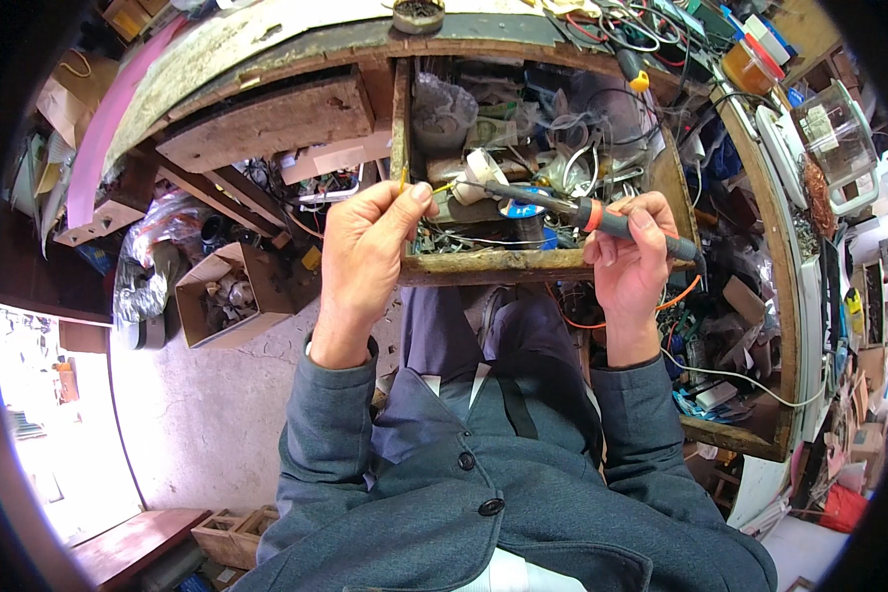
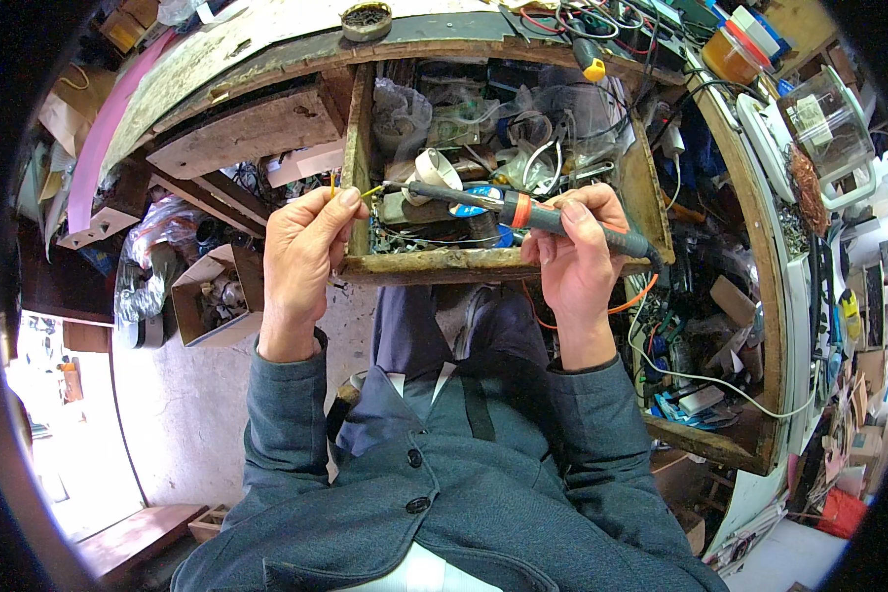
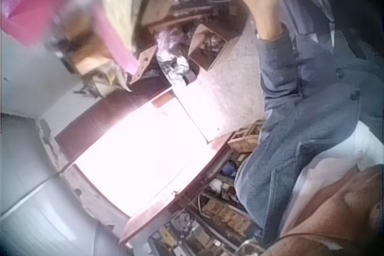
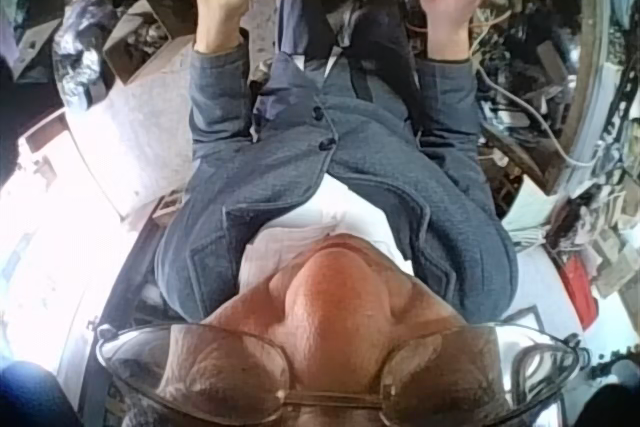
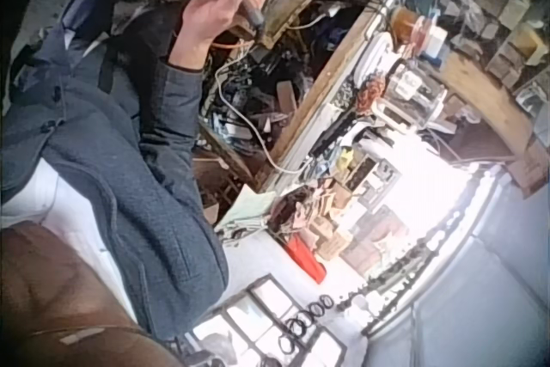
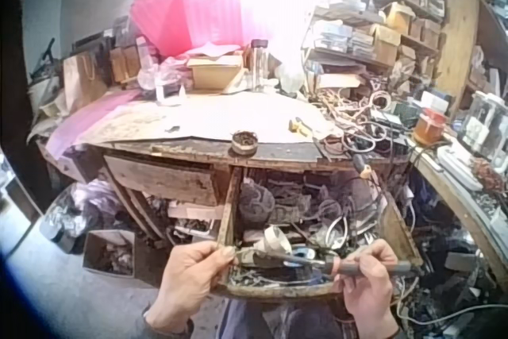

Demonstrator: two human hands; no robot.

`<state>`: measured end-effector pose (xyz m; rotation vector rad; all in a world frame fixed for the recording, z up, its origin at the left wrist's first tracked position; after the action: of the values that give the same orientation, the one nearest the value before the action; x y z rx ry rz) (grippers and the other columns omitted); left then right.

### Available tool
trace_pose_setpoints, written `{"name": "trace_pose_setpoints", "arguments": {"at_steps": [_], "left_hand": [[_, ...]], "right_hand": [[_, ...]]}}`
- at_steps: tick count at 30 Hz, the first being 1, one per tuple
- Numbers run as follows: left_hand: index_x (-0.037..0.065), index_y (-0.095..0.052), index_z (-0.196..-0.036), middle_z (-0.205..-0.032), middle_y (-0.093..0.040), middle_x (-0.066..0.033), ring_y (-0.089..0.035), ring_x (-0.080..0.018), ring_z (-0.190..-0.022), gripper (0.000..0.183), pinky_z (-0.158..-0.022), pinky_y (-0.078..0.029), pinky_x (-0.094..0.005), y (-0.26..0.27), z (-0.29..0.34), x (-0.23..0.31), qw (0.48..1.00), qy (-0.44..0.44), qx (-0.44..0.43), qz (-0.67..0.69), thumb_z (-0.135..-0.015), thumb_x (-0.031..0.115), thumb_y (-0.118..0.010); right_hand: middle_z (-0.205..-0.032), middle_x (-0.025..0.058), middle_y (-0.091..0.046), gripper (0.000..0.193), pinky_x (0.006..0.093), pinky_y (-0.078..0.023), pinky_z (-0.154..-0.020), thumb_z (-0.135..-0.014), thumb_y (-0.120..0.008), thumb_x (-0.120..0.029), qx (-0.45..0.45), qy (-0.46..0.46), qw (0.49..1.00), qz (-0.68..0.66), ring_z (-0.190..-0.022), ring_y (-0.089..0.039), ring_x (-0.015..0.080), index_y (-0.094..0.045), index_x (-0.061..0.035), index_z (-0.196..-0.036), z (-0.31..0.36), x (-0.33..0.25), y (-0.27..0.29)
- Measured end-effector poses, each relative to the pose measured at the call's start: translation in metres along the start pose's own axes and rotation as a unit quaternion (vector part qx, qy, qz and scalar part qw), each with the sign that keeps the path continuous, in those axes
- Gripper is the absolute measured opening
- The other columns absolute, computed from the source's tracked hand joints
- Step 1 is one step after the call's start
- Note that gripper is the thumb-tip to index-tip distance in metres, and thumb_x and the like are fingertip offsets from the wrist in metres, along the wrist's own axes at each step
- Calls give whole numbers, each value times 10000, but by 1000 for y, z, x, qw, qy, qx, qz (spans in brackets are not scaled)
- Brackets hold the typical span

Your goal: The person solders a yellow wire to a small green circuit board using a soldering iron and solder wire. They then solder a small metal component on the workbench. The person works at a cluttered electronics workbench.

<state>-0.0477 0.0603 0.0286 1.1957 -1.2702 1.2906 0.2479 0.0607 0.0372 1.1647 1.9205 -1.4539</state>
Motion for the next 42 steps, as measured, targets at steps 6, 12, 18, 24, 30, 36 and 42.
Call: {"name": "trace_pose_setpoints", "arguments": {"at_steps": [6, 12, 18, 24, 30, 36, 42], "left_hand": [[-7, -780, -942, -748, -608, 58, -493, -26, -713, 293, -633, -373, -221, 3, 3, 6, 999, -25, 8, -32, -1059, 258, -737], [-14, -774, -986, -787, -603, 59, -493, -29, -733, 165, -657, -391, -223, 3, 14, 26, 994, -86, 43, -55, -1002, 147, -804], [-28, -774, -971, -791, -581, 38, -502, -45, -734, 113, -653, -397, -231, 2, 18, 39, 980, -159, 61, -99, -961, 74, -823], [-20, -776, -961, -768, -603, -16, -528, -83, -706, 94, -640, -419, -259, 0, 21, 44, 965, -209, 74, -142, -924, 45, -833], [-15, -778, -960, -774, -619, -22, -543, -94, -704, 77, -638, -429, -262, -4, 24, 51, 957, -213, 76, -183, -923, 33, -825], [-18, -775, -998, -783, -617, -6, -538, -67, -707, 96, -635, -424, -250, 4, 20, 38, 972, -176, 95, -119, -949, 51, -820], [-18, -743, -1057, -826, -626, 71, -492, -19, -727, 136, -632, -402, -212, 5, 19, 40, 980, -165, 87, -63, -1007, 95, -798]], "right_hand": [[-857, 104, -673, 149, 325, -552, -535, -1028, -633, -178, 11, -12, 1000, -20, -586, -536, 119, -563, -47, -1010, 0, 0, 5], [-854, 83, -661, 140, 312, -518, -536, -1031, -621, -190, 26, -17, 999, -31, -583, -519, 114, -566, -65, -1000, -1, -2, 3], [-852, 95, -667, 126, 313, -515, -537, -1033, -621, -174, 11, -11, 999, -48, -578, -523, 120, -566, -64, -1002, -1, -3, 2], [-880, 131, -691, 142, 328, -541, -535, -1028, -643, -166, -9, 2, 999, -50, -598, -555, 131, -566, -49, -1005, 0, -2, 2], [-897, 130, -698, 140, 328, -554, -535, -1030, -641, -163, -8, 5, 1000, -29, -628, -582, 134, -571, -43, -1015, 1, -2, 1], [-895, 117, -692, 146, 328, -554, -554, -1025, -649, -171, -4, 3, 997, -73, -626, -572, 131, -578, -44, -1023, -1, -3, 5], [-910, 97, -695, 143, 325, -554, -567, -1017, -648, -177, 18, 2, 996, -82, -638, -570, 121, -589, -51, -1050, -2, -3, 7]]}}
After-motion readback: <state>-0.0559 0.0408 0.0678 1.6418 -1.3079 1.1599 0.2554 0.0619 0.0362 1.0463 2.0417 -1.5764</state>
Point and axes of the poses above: each hand's wrist, its own z-axis away from the middle knuckle, its own y-axis out of the back of the hand, x = y × z, the point moved 10 cm from there along -z, towards the middle knuckle
